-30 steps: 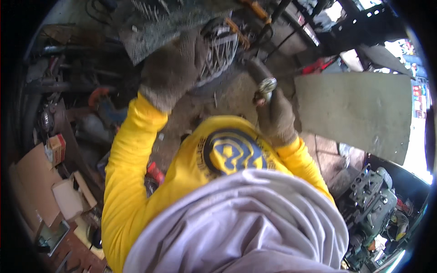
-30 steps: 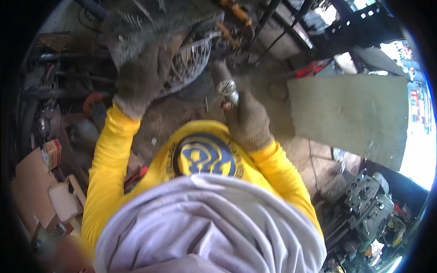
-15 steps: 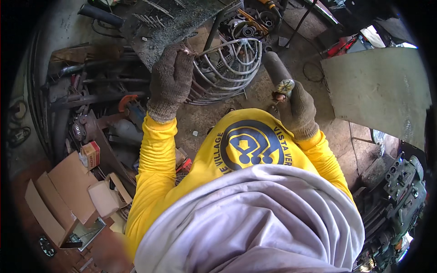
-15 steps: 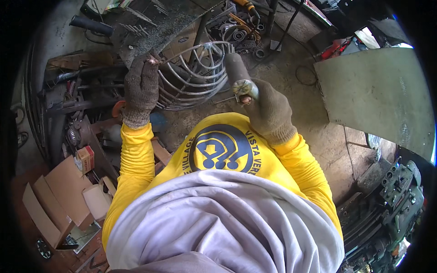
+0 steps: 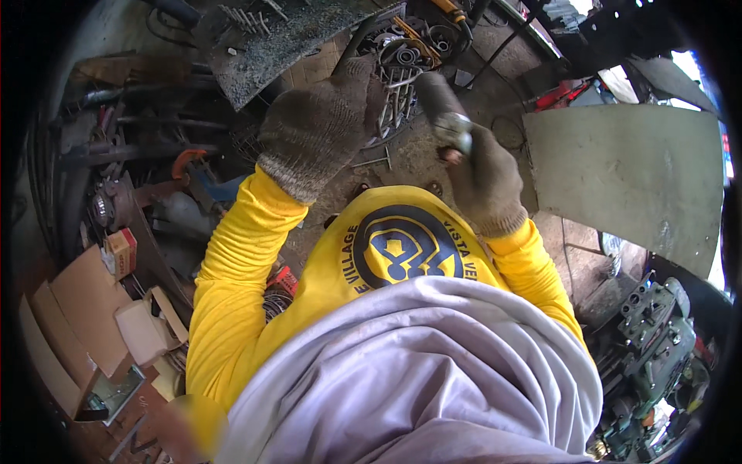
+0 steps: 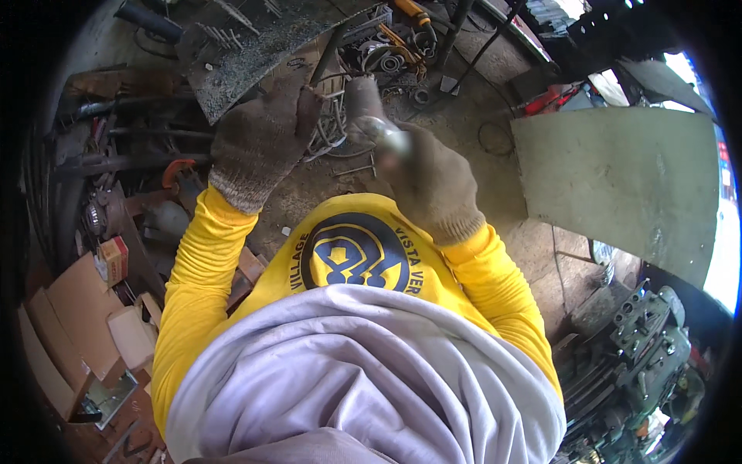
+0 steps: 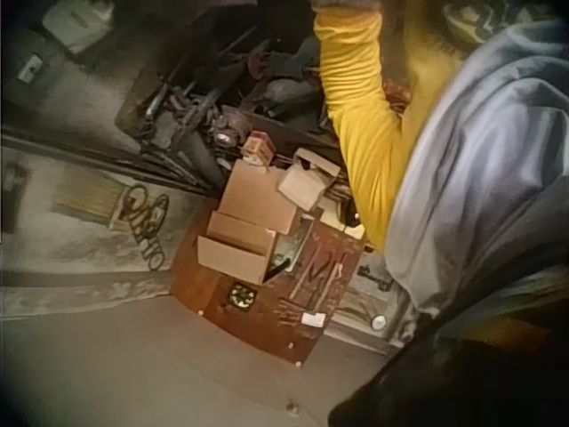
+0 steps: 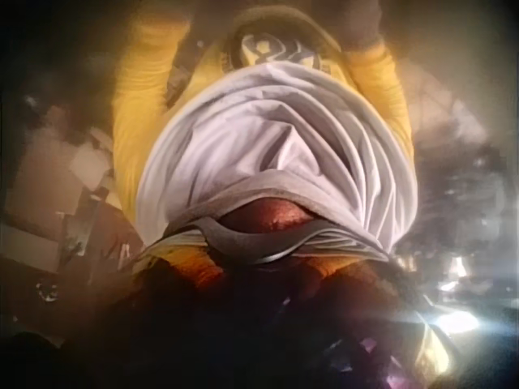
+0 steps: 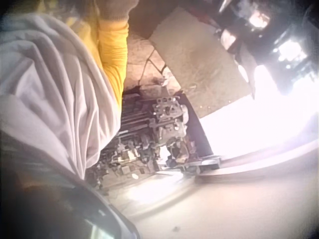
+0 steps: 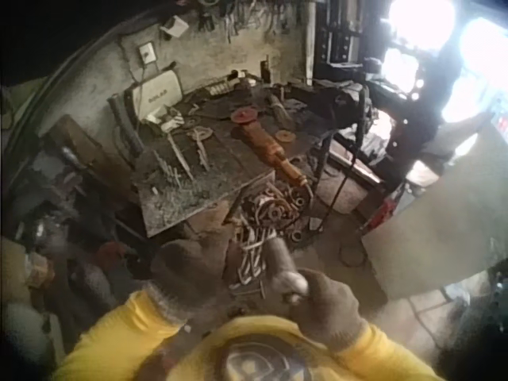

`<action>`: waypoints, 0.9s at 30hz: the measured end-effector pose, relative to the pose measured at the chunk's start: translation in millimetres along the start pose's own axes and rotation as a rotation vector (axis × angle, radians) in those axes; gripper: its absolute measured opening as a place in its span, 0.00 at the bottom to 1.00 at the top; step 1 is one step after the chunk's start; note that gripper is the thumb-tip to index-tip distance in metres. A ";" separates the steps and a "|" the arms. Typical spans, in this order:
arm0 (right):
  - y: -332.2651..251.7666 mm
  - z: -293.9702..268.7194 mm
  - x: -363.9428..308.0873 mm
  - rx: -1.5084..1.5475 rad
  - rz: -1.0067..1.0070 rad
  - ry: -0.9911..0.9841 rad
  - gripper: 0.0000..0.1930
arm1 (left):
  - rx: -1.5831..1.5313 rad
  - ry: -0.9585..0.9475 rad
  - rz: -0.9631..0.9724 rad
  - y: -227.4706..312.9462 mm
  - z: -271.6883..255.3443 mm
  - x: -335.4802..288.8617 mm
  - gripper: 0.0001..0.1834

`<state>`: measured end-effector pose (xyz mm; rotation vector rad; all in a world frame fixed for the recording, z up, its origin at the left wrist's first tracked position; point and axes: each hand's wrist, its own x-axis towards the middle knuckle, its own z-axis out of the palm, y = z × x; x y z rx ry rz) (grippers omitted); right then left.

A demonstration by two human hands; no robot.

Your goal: The person uses an angle grinder to smooth a metal piece and uses a hammer to straighten the wires of a metal fan guard on a workbench.

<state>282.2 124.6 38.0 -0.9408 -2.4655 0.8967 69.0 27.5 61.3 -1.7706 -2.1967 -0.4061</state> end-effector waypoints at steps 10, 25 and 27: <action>18.3 15.1 10.7 -0.097 -0.018 -0.117 0.16 | -0.055 0.189 0.058 -24.4 15.5 16.1 0.18; 11.6 15.3 -2.6 0.031 0.032 -0.110 0.14 | 0.050 0.077 0.040 -33.8 -3.6 16.2 0.14; 9.6 12.3 7.5 0.317 -0.038 -0.020 0.15 | -0.021 0.146 -0.034 -40.7 -2.9 14.5 0.14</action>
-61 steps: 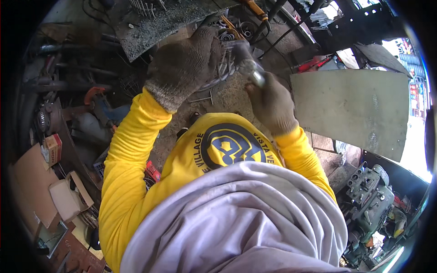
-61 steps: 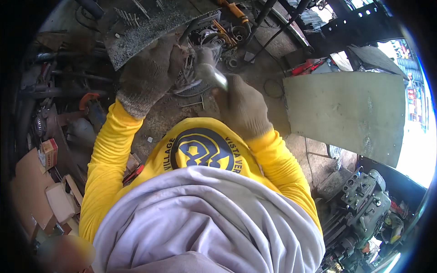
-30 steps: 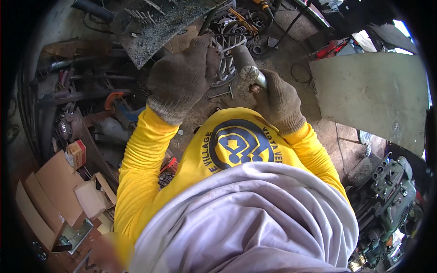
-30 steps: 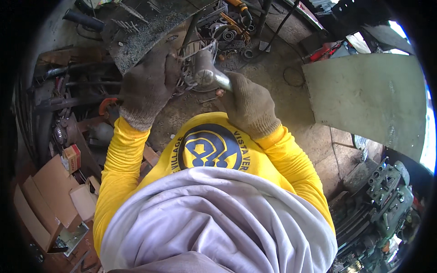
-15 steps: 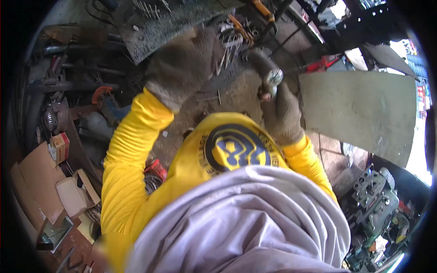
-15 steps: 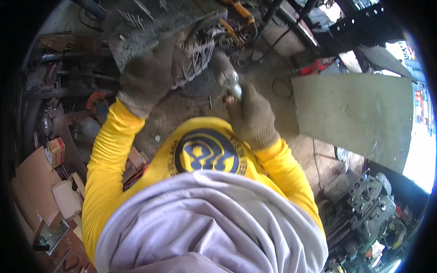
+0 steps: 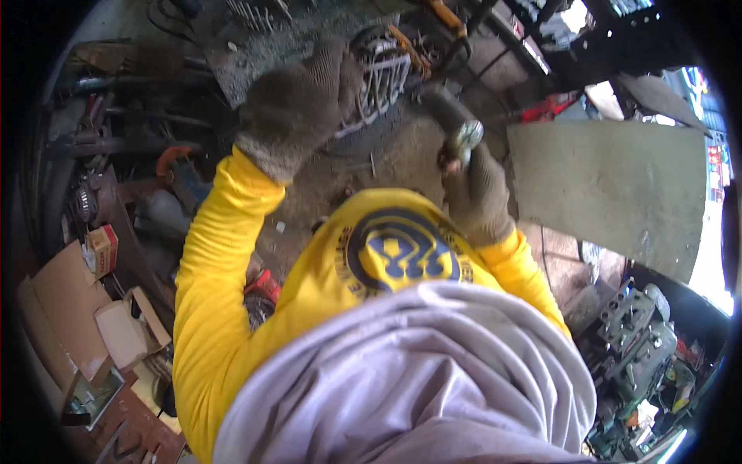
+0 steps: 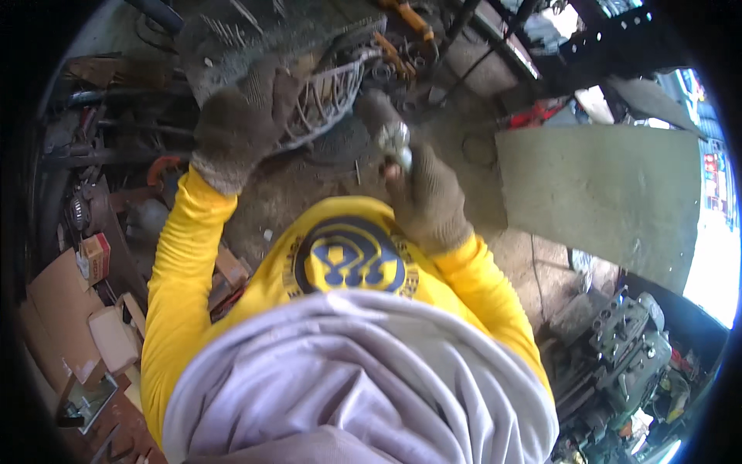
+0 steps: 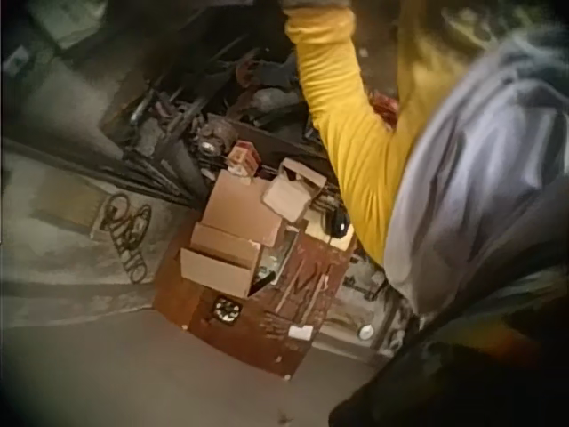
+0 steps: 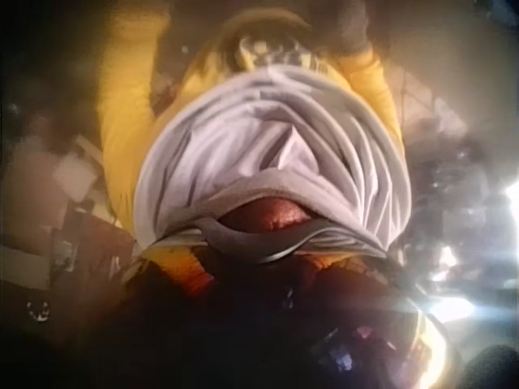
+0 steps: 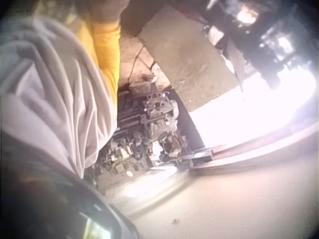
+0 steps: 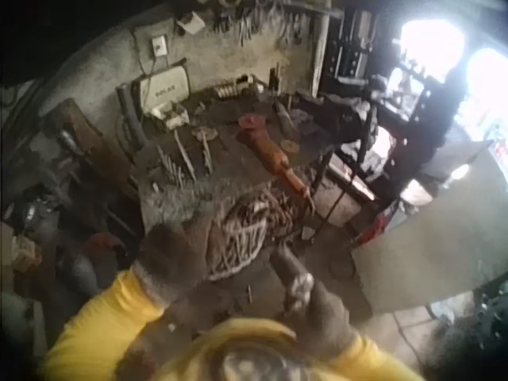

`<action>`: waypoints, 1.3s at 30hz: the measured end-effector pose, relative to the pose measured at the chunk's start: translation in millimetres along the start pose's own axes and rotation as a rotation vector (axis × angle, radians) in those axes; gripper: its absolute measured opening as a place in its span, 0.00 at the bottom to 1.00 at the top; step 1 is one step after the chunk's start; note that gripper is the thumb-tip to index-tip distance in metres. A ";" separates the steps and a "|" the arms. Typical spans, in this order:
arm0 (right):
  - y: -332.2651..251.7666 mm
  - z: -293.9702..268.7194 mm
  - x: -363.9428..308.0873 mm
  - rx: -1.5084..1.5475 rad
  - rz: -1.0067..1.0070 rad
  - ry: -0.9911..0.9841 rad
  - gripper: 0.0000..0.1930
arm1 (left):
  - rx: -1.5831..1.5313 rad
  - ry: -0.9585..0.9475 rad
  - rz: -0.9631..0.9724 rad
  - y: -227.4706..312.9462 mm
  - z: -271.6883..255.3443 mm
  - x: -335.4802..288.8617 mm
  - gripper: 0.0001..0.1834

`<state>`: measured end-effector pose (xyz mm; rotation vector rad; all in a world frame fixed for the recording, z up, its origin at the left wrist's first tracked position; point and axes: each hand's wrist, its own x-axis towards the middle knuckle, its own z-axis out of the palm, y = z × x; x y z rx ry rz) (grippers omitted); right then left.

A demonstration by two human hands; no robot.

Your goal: The person uses an angle grinder to smooth a metal piece and uses a hammer to straighten the wires of a metal fan guard on a workbench.

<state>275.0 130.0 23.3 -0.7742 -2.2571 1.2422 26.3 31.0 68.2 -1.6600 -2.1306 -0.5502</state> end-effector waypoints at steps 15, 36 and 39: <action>6.7 3.6 -21.7 -0.032 0.074 0.085 0.17 | -0.374 0.013 -0.075 -12.4 0.7 -30.4 0.10; -6.7 -4.0 -10.8 -0.157 -0.066 0.091 0.17 | -0.006 0.127 0.182 13.7 16.3 -16.3 0.16; 3.0 -1.9 -2.4 -0.227 -0.024 0.032 0.16 | 0.040 -0.106 0.043 22.9 8.2 -14.8 0.17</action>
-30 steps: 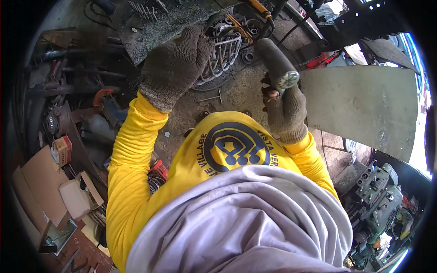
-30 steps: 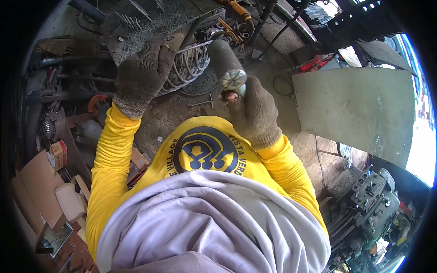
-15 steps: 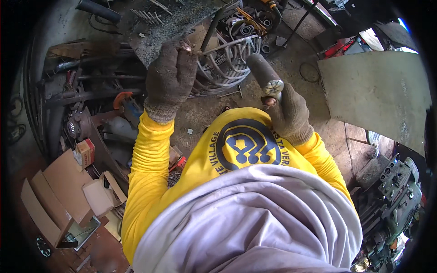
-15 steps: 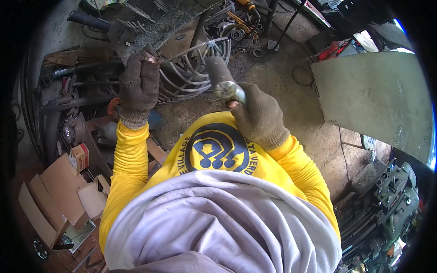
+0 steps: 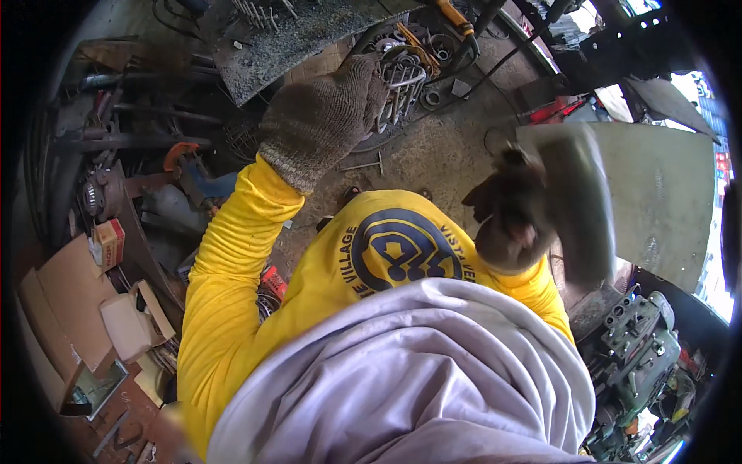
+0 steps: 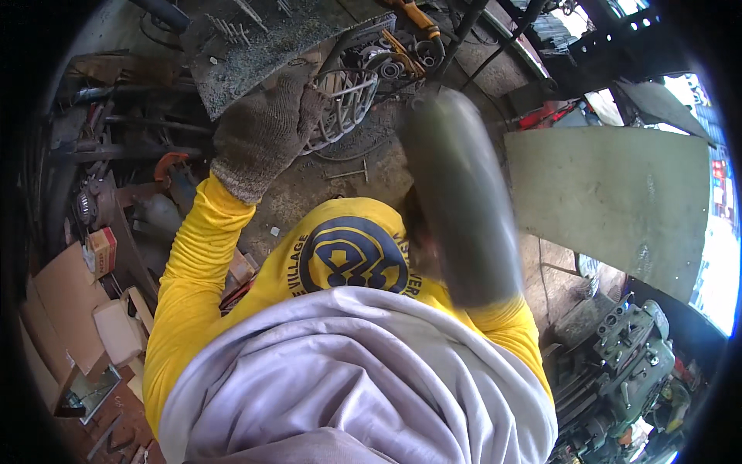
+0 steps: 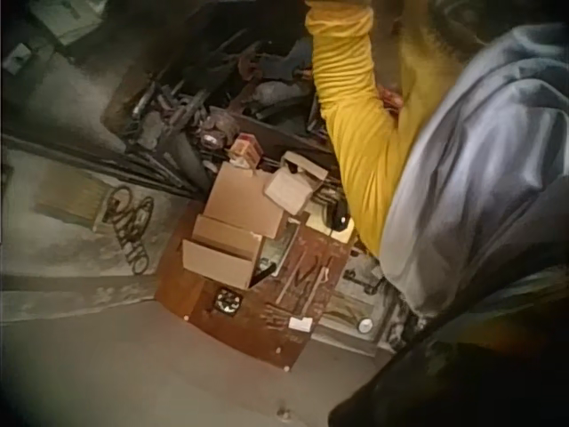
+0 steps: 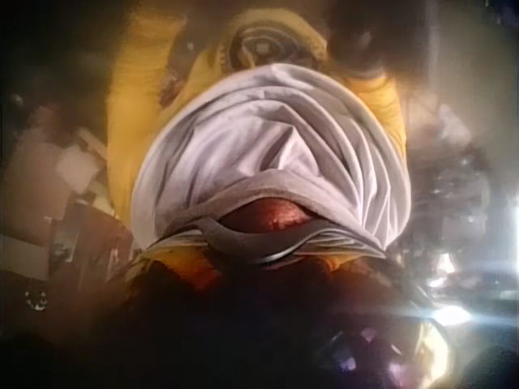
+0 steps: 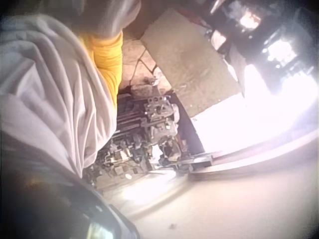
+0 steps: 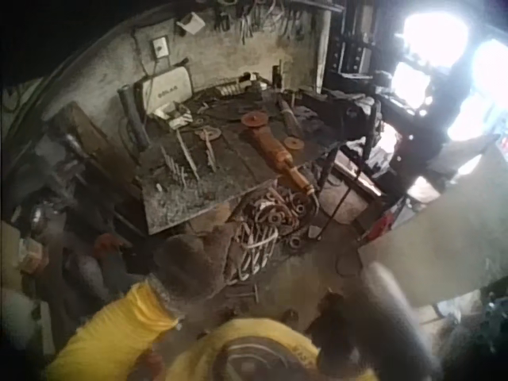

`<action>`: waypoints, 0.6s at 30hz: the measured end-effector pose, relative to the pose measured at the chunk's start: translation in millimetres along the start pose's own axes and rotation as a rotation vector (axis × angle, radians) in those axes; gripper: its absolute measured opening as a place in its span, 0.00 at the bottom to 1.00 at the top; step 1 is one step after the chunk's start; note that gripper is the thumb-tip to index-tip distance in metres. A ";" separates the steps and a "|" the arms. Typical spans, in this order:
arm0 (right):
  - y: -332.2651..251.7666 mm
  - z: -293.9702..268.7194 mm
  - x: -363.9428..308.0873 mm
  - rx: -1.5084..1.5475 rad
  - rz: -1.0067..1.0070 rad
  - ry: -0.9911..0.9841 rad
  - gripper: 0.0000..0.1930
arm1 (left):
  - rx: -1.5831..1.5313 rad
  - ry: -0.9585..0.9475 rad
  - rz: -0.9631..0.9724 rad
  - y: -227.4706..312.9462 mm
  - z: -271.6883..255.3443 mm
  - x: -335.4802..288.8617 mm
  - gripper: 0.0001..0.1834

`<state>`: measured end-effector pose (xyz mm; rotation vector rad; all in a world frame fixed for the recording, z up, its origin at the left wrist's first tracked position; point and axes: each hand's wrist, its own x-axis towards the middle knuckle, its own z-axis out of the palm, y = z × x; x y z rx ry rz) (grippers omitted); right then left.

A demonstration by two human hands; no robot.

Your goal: The person uses an angle grinder to smooth a metal piece and uses a hammer to straighten the wires of a metal fan guard on a workbench.

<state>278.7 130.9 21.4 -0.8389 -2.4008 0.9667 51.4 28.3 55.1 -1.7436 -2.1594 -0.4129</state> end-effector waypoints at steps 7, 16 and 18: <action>7.8 5.8 -7.2 0.216 0.070 0.002 0.15 | -0.087 0.215 0.115 -22.2 16.1 0.8 0.16; 15.2 -1.7 1.3 0.364 -0.003 0.050 0.15 | -0.045 0.208 0.016 -26.4 16.4 4.1 0.12; 22.8 -1.1 -0.7 0.520 -0.295 0.023 0.16 | -0.014 0.165 -0.033 -20.7 12.2 4.6 0.11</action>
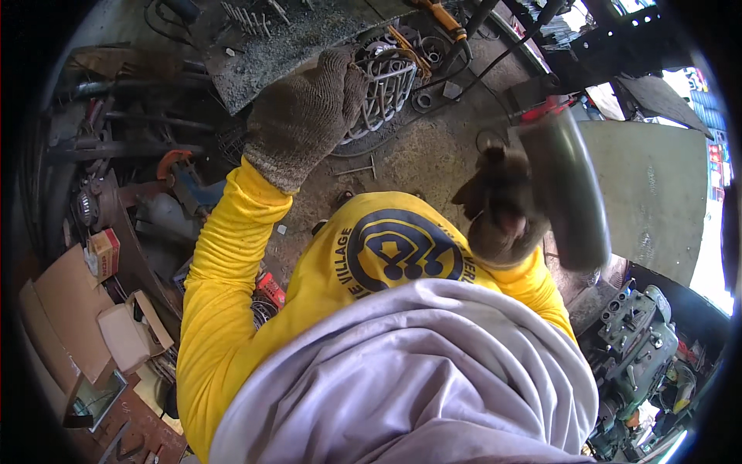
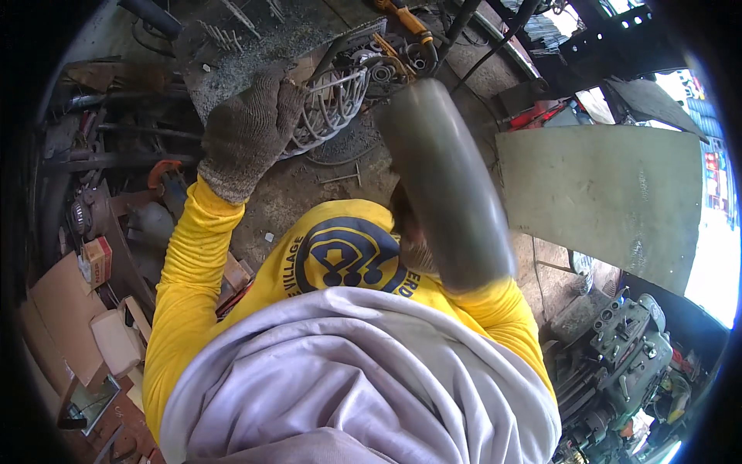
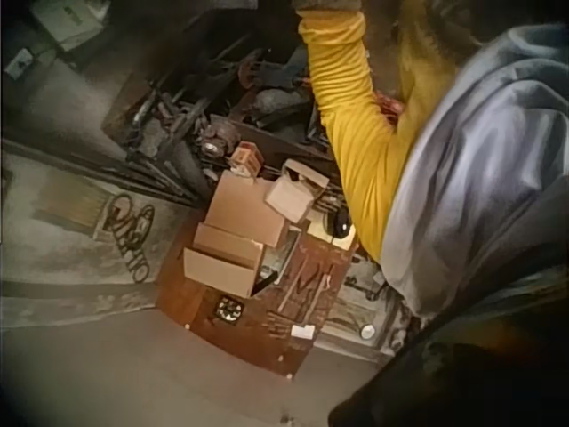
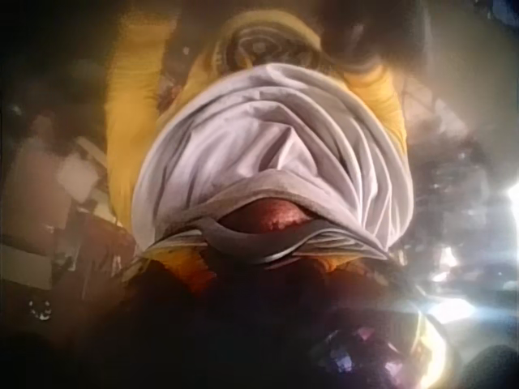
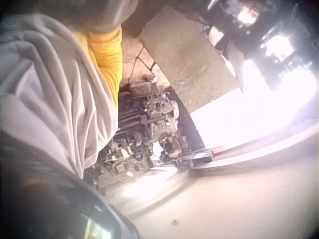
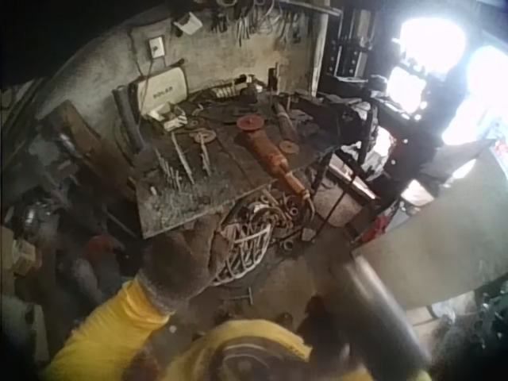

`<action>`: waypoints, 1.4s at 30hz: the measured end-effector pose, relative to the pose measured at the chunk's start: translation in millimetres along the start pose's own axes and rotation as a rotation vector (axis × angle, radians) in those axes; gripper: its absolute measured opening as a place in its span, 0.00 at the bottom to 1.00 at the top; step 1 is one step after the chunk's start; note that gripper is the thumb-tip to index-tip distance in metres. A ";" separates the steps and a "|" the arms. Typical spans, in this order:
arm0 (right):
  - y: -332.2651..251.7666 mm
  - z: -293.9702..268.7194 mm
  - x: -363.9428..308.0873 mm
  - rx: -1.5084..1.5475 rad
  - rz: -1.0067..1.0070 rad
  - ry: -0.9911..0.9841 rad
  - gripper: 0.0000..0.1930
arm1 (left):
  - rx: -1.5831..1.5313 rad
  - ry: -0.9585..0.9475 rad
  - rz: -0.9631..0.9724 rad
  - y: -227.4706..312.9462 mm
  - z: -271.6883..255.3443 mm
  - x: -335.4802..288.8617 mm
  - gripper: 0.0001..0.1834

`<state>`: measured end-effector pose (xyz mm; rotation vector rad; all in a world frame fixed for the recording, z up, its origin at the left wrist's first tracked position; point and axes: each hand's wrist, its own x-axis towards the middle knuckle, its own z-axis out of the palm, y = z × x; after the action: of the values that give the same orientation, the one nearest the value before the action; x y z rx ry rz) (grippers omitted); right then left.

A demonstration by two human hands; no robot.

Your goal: The person uses an angle grinder to smooth a metal piece and uses a hammer to straighten the wires of a metal fan guard on a workbench.

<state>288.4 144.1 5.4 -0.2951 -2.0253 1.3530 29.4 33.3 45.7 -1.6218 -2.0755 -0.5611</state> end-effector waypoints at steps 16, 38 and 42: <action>-10.3 16.3 11.3 -0.621 0.203 -0.077 0.19 | -0.057 -0.045 -0.003 2.5 -10.1 -0.1 0.14; -3.6 10.6 -15.3 -0.029 0.313 0.129 0.21 | -0.772 0.175 -0.235 -23.9 0.1 -39.6 0.07; -6.1 9.4 -13.7 0.131 0.328 0.064 0.25 | -0.656 0.155 -0.219 -18.8 -0.6 -40.3 0.07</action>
<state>293.6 127.4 3.1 -0.6249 -1.8815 1.6438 19.7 -3.3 22.3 -1.5973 -2.0804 -1.5186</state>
